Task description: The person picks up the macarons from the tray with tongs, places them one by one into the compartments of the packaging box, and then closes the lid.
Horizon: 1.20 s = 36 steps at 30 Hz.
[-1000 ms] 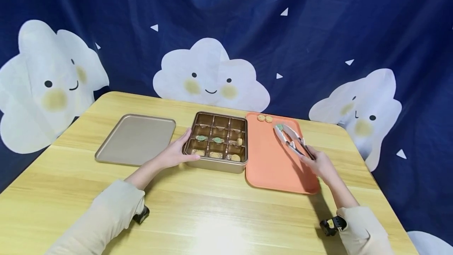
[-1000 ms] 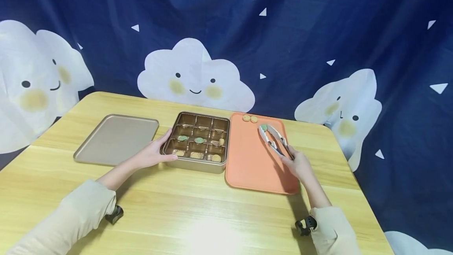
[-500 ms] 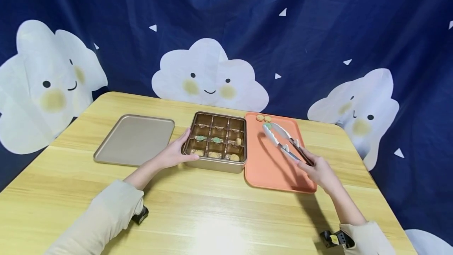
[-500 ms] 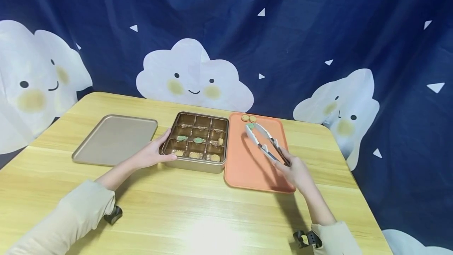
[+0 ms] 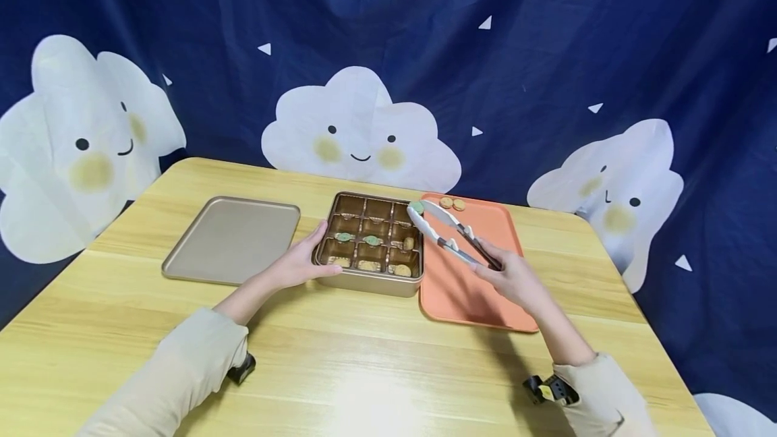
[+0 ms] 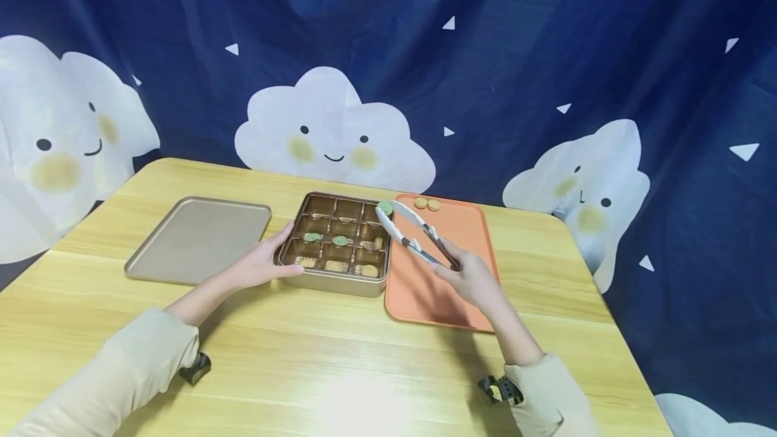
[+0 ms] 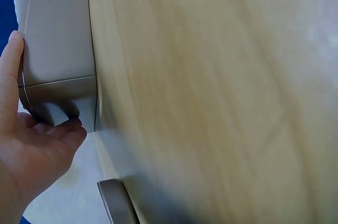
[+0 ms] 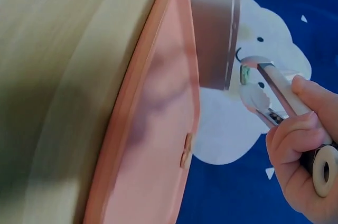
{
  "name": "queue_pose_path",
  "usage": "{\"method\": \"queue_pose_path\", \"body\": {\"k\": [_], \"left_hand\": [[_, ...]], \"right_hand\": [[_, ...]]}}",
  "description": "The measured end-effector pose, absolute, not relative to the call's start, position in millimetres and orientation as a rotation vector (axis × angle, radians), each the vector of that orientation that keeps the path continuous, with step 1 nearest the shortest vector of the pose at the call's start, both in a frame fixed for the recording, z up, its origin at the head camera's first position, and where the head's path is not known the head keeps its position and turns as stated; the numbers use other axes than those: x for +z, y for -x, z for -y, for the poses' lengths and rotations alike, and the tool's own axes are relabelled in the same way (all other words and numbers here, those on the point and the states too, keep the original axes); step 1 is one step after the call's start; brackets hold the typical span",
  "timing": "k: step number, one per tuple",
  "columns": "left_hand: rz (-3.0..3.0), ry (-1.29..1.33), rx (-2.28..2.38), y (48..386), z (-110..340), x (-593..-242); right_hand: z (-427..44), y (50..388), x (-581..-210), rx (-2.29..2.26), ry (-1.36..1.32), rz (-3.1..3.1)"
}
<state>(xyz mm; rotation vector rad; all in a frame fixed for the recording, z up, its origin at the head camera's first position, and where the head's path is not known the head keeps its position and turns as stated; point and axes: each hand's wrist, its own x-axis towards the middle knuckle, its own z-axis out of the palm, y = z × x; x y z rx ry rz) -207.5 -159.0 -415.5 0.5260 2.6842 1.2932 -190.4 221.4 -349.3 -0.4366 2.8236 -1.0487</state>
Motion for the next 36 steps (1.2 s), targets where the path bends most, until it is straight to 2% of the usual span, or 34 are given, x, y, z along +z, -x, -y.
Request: {"method": "queue_pose_path", "body": {"k": [4,11,23,36], "left_hand": [[-2.677,-0.524,1.305,208,159,-416],[-2.68,-0.52,1.298,208,158,-416],[-2.679,-0.51,1.303,209,160,-418],[-2.692,-0.513,1.295,209,160,-419]], "right_hand": [[-215,197,-353,-1.027,0.472,-2.832],[-216,201,-354,-1.066,0.37,-2.793],[-244,212,-354,-1.159,0.174,-2.785],[-272,228,-372,-1.158,-0.021,-2.759]]}}
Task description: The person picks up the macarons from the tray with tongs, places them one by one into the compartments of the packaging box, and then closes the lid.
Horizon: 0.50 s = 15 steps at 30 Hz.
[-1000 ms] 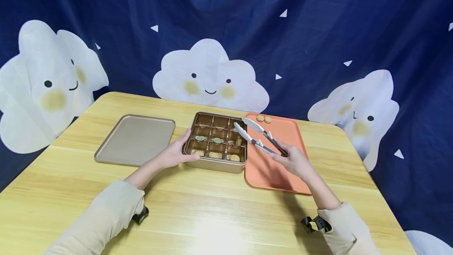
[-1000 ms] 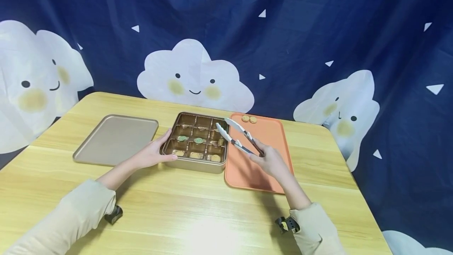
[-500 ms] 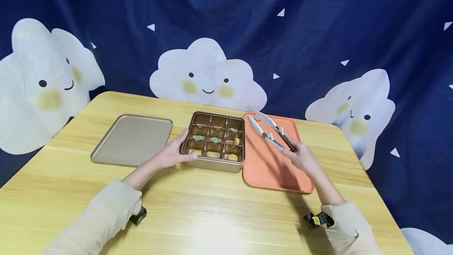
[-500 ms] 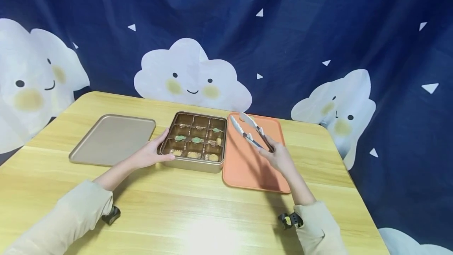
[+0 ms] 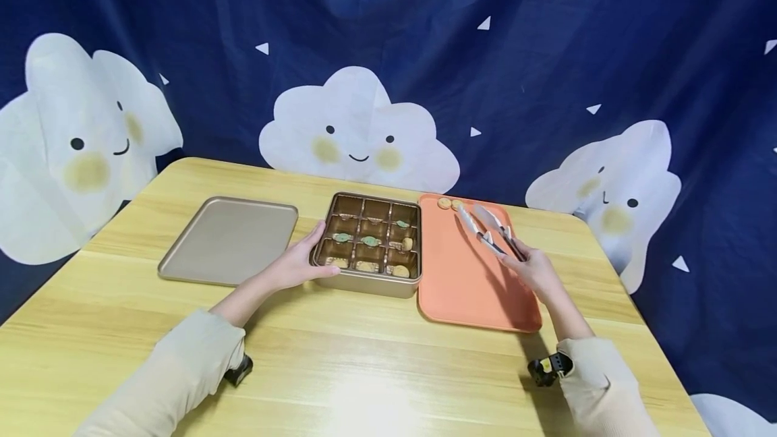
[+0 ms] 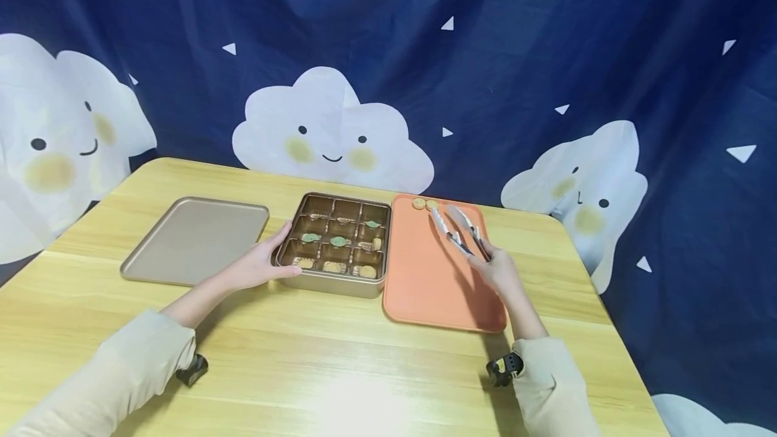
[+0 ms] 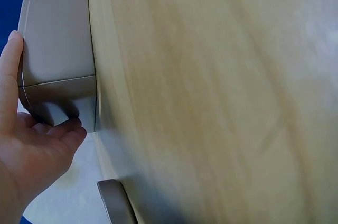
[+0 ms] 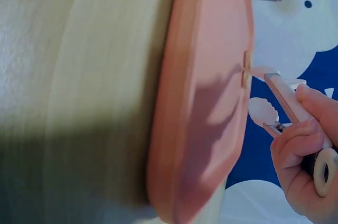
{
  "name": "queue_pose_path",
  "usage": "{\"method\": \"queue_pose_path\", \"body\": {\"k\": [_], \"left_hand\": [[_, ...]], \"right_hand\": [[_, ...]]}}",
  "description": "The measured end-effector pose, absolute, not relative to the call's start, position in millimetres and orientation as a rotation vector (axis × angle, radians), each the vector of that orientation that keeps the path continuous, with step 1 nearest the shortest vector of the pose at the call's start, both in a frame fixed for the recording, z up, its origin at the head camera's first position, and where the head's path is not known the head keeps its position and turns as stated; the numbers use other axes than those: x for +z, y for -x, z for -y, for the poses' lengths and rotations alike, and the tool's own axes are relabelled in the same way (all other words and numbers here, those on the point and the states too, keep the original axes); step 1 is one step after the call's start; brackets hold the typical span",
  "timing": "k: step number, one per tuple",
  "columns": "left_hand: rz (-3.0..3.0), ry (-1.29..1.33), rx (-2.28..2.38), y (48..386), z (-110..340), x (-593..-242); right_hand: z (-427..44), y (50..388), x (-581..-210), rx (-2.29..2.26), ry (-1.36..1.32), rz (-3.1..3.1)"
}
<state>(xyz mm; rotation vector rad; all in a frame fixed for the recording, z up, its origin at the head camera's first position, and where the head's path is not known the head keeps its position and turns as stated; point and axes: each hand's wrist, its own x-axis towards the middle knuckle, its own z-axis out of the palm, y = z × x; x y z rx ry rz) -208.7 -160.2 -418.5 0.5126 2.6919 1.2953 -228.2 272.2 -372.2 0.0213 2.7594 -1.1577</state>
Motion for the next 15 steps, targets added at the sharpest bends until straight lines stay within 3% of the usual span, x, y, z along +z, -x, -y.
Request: {"method": "queue_pose_path", "body": {"k": [15], "left_hand": [[-2.679,-0.501,1.3,208,159,-418]], "right_hand": [[-261,243,-382,-1.27,-0.114,-2.66]]}}
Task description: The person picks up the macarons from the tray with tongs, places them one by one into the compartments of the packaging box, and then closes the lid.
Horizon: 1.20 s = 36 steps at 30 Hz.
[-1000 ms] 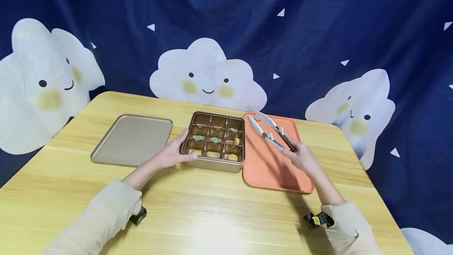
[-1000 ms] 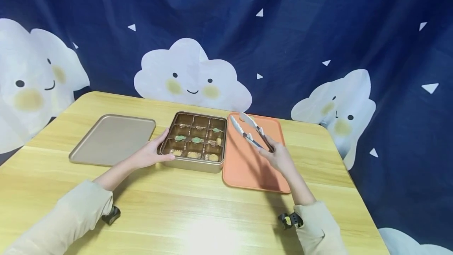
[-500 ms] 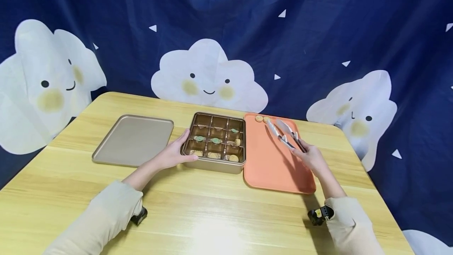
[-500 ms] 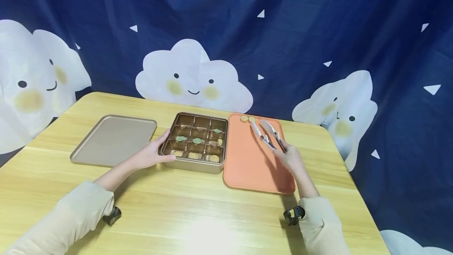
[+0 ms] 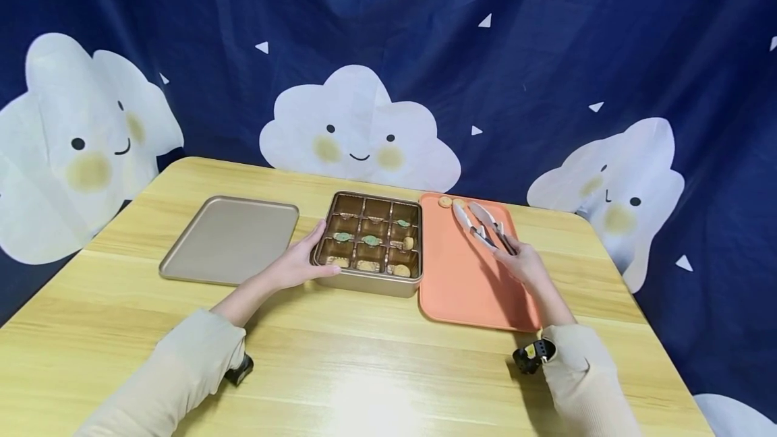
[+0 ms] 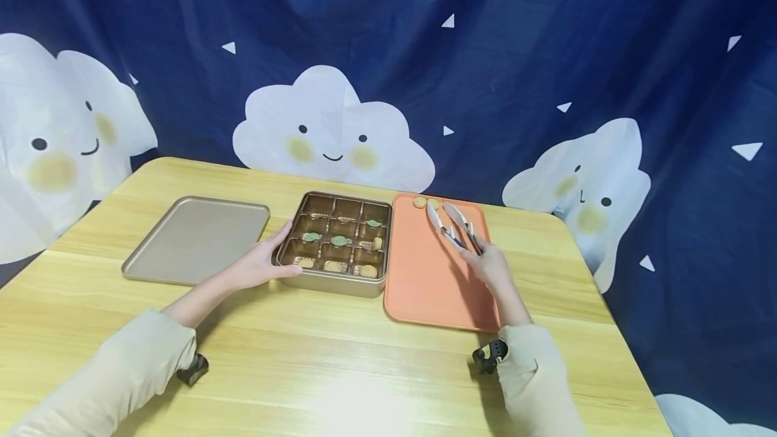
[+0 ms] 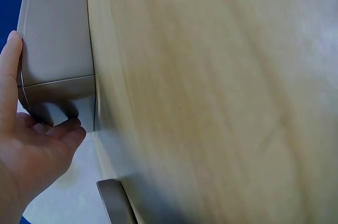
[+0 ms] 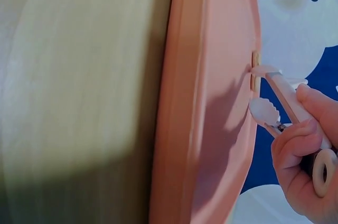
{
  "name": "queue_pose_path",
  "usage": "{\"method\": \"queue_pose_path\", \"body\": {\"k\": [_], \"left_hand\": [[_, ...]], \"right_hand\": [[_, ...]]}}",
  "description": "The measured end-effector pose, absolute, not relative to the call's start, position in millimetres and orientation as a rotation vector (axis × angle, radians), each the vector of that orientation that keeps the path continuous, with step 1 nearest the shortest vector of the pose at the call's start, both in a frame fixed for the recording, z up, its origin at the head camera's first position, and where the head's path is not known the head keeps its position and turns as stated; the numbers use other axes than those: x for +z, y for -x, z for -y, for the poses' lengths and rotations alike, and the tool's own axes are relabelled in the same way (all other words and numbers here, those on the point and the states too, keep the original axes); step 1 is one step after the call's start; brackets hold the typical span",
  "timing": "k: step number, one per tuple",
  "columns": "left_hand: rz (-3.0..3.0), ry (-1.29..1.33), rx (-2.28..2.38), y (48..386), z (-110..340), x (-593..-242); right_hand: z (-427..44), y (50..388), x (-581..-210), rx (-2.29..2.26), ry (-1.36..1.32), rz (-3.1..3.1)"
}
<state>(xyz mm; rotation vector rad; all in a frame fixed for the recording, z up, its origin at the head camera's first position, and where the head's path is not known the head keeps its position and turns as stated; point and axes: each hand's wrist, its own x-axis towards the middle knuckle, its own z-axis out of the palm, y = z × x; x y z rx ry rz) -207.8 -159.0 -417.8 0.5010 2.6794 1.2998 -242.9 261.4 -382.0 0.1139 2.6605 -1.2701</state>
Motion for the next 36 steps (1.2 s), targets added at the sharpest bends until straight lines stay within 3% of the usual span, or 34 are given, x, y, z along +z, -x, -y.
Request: {"method": "queue_pose_path", "body": {"k": [16,26,36], "left_hand": [[-2.686,-0.498,1.299,208,159,-417],[-2.673,-0.507,1.31,208,159,-417],[-2.67,-0.513,1.307,207,158,-416]], "right_hand": [[-253,248,-383,-1.146,-0.083,-2.744],[-259,229,-382,-1.187,-0.056,-2.812],[-242,208,-358,-1.227,0.086,-2.807]]}}
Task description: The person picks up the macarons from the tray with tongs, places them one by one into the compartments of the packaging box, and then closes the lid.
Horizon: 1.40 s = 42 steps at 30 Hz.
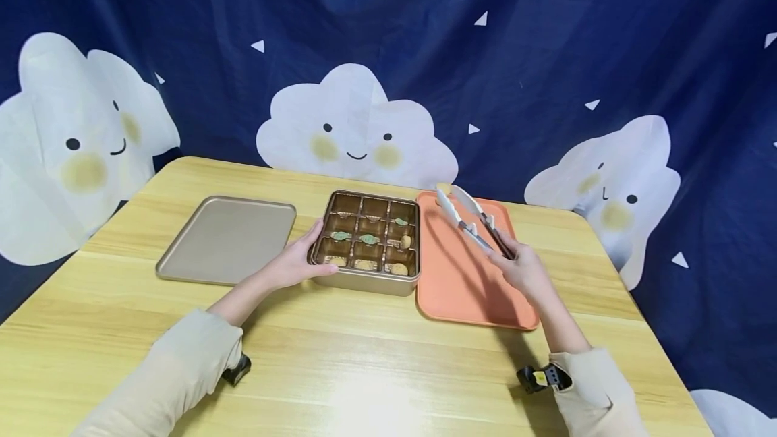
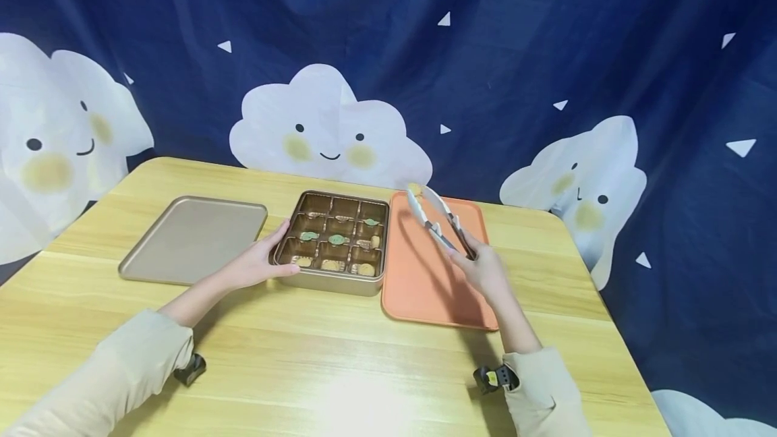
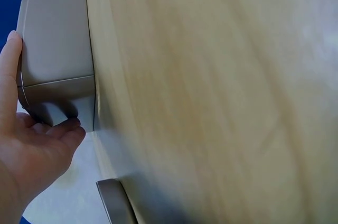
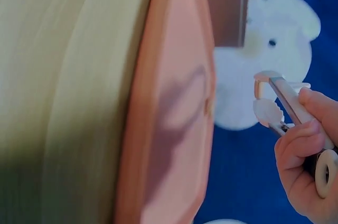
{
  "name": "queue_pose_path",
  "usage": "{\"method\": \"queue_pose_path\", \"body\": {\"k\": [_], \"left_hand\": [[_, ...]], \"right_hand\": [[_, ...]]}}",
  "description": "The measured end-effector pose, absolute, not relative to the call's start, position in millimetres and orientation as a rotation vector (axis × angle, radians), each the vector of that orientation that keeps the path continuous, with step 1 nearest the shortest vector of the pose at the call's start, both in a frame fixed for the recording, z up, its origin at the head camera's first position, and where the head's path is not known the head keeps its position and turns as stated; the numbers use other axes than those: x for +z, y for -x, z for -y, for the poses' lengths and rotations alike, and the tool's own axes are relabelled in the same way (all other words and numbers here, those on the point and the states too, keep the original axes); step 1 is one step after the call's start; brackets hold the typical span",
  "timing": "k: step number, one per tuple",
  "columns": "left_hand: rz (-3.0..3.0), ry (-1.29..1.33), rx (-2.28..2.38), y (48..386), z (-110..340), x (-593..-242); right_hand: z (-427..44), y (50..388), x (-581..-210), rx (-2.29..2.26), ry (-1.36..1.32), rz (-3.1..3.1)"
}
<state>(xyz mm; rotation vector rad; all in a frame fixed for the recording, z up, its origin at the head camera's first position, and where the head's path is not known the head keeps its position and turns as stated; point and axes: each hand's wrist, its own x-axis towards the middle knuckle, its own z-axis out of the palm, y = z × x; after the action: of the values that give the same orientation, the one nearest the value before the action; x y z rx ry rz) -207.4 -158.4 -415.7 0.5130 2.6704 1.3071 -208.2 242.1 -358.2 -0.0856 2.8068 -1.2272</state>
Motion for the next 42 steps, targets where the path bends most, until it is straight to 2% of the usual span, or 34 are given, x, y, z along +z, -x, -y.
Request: {"method": "queue_pose_path", "body": {"k": [7,15,25,34,42], "left_hand": [[-2.679,-0.529,1.304,208,159,-415],[-2.685,-0.528,1.302,209,159,-417],[-2.673,-0.512,1.317,208,159,-418],[-2.663,-0.515,1.327,208,158,-417],[-2.666,-0.513,1.319,209,159,-418]], "right_hand": [[-208,199,-352,-1.312,0.337,-2.761],[-180,198,-355,-1.154,0.593,-2.836],[-176,204,-359,-1.186,0.489,-2.769],[-215,218,-362,-1.318,0.18,-2.65],[-250,230,-371,-1.304,0.048,-2.645]]}}
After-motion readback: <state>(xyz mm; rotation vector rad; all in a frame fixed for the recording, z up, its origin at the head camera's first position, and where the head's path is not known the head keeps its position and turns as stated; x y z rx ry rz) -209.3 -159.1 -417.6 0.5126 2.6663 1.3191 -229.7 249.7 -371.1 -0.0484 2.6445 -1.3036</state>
